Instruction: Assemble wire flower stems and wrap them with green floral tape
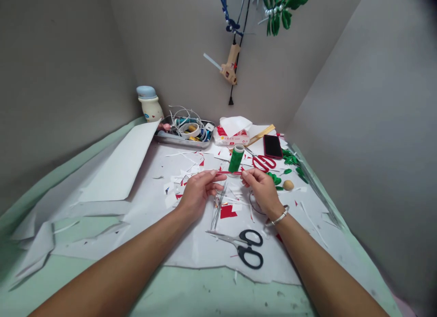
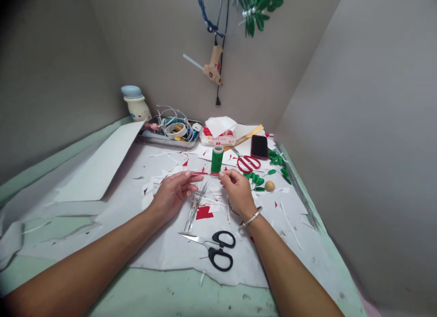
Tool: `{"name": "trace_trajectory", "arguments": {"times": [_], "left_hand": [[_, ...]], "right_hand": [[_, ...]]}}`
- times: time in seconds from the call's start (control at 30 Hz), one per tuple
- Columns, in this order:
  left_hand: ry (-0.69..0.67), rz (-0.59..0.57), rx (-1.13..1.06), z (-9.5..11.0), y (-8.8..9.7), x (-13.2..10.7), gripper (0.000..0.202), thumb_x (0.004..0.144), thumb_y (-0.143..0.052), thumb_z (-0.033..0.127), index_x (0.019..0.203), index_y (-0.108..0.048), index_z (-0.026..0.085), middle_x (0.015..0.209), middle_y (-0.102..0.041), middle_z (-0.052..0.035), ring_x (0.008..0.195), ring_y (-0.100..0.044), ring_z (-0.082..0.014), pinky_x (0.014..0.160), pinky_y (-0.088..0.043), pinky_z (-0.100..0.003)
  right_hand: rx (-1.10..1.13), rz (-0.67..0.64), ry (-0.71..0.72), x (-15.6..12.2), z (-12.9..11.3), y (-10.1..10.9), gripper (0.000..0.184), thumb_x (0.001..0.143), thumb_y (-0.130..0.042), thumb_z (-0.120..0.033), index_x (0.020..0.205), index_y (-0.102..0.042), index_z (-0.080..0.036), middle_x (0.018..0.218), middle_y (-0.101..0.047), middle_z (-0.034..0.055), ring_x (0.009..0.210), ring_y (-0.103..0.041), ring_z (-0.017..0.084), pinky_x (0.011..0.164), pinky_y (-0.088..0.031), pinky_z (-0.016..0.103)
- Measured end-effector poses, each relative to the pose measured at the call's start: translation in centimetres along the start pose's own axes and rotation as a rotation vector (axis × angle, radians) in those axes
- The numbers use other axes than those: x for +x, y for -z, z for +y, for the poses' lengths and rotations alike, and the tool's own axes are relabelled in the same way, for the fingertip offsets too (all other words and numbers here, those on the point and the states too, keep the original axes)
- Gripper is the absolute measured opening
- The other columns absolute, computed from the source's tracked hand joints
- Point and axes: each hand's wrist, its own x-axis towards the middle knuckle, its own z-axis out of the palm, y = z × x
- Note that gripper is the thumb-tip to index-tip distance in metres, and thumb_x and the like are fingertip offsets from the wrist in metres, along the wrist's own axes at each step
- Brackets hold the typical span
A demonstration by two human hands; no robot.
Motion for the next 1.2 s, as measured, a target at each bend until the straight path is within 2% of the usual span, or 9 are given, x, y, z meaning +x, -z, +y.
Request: {"name": "trace_trajectory", "arguments": {"times": [0.17,0.4,0.57,0.9,0.97,1.07,1.13,1.2], "left_hand": [[0.026,-0.015,0.01,-0.22,0.23,0.23,0.017,0.076,-0.065,0.024,0.086,-0.06,0.011,0.09,-0.071,-0.0145,0.056,-0.062,-0.0095,0.045,-0.041,-0.017],[0.137,0.025,0.053,-0.39,0.48,0.53,0.026,0.079,-0.062,0.037,0.082,-0.061,0.011,0.083,-0.071,-0.0137,0.052,-0.06,-0.0094,0.043,-0.041,-0.017],[0.136,0.039,0.066,-0.36,0.43,0.52,0.019,0.08,-0.062,0.028,0.082,-0.061,0.009,0.083,-0.07,-0.0135,0.052,-0.06,-0.0083,0.044,-0.041,-0.016],[0.085,0.105,0.052,-0.47,0.35,0.41,0.016,0.076,-0.068,0.024,0.083,-0.063,0.011,0.086,-0.07,-0.0108,0.056,-0.06,-0.007,0.046,-0.041,-0.016],[0.062,0.106,0.064,-0.49,0.42,0.4,0.017,0.075,-0.069,0.025,0.083,-0.064,0.012,0.086,-0.07,-0.0098,0.057,-0.06,-0.0069,0.048,-0.041,-0.016],[0.02,0.074,0.107,-0.56,0.51,0.44,0.019,0.074,-0.069,0.029,0.082,-0.065,0.012,0.084,-0.069,-0.0078,0.058,-0.059,-0.0069,0.051,-0.042,-0.017],[-0.004,0.066,0.143,-0.61,0.51,0.44,0.019,0.074,-0.068,0.03,0.081,-0.065,0.013,0.083,-0.069,-0.0065,0.058,-0.058,-0.0072,0.052,-0.042,-0.017],[-0.03,0.058,0.205,-0.66,0.4,0.35,0.019,0.075,-0.068,0.032,0.08,-0.065,0.014,0.082,-0.068,-0.006,0.058,-0.058,-0.0078,0.053,-0.042,-0.019]], "right_hand": [[0.0,-0.004,-0.017,0.18,0.07,0.19,0.026,0.081,-0.056,-0.043,0.073,-0.06,-0.018,0.064,-0.056,-0.0009,0.063,-0.051,0.014,0.064,-0.041,0.027],[-0.024,-0.003,-0.017,0.2,0.18,0.28,0.026,0.081,-0.057,-0.042,0.074,-0.061,-0.018,0.063,-0.056,-0.0014,0.062,-0.049,0.014,0.062,-0.04,0.026],[-0.047,-0.014,-0.004,0.18,0.35,0.33,0.026,0.082,-0.056,-0.043,0.075,-0.062,-0.018,0.065,-0.056,-0.0008,0.062,-0.048,0.014,0.061,-0.039,0.026],[-0.064,-0.035,0.048,0.02,0.53,0.25,0.026,0.081,-0.057,-0.043,0.076,-0.061,-0.018,0.068,-0.058,0.0005,0.064,-0.05,0.015,0.061,-0.04,0.027],[-0.052,-0.071,0.055,-0.12,0.43,0.38,0.024,0.081,-0.057,-0.041,0.078,-0.061,-0.018,0.071,-0.059,0.0009,0.066,-0.051,0.015,0.064,-0.042,0.027],[0.052,-0.13,0.075,-0.29,0.19,0.6,0.023,0.085,-0.053,-0.039,0.093,-0.062,-0.019,0.087,-0.062,0.003,0.08,-0.056,0.017,0.073,-0.045,0.029],[0.125,-0.135,0.104,-0.32,0.08,0.67,0.028,0.088,-0.048,-0.04,0.102,-0.06,-0.02,0.097,-0.063,0.0049,0.09,-0.058,0.019,0.081,-0.045,0.031],[0.113,-0.118,0.135,-0.3,0.02,0.65,0.03,0.089,-0.046,-0.041,0.103,-0.061,-0.02,0.1,-0.063,0.0059,0.095,-0.058,0.02,0.086,-0.045,0.033]]}}
